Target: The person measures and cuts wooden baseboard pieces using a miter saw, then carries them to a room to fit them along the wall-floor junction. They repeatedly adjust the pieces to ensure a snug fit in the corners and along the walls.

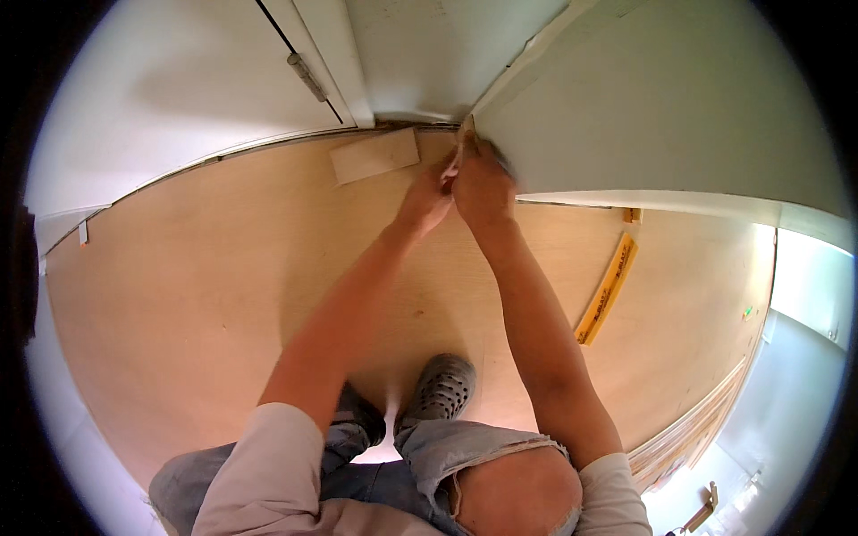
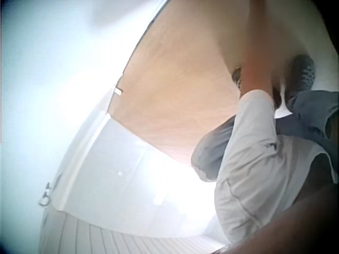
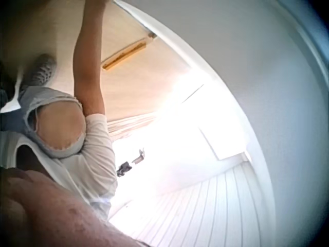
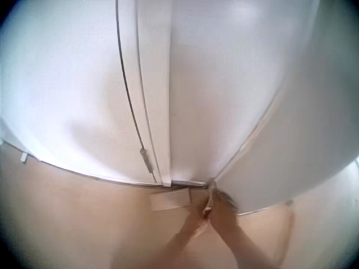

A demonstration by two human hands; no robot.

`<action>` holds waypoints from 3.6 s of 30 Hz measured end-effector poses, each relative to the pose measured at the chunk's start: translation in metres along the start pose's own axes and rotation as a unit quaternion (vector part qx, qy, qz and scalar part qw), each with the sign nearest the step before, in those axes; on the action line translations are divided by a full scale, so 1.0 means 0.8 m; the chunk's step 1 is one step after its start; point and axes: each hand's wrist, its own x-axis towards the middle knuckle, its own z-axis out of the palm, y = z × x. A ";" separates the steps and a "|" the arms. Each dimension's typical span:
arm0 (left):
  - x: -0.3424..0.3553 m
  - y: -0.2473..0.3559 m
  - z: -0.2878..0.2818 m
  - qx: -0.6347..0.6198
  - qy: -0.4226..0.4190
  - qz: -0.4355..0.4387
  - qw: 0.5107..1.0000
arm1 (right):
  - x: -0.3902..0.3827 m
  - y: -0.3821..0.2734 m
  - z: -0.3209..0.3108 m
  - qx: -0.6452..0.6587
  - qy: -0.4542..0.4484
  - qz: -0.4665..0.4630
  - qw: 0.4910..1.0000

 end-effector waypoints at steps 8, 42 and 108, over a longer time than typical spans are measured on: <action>-0.034 0.073 -0.168 0.604 0.148 -0.004 0.783 | -0.001 0.019 0.019 0.004 0.040 -0.018 0.999; 0.037 0.050 -0.088 0.259 0.387 0.047 0.884 | -0.003 0.013 0.021 -0.029 0.037 -0.019 0.999; 0.045 -0.007 -0.107 0.274 0.338 0.102 0.894 | -0.003 0.010 0.030 -0.022 0.081 -0.034 0.996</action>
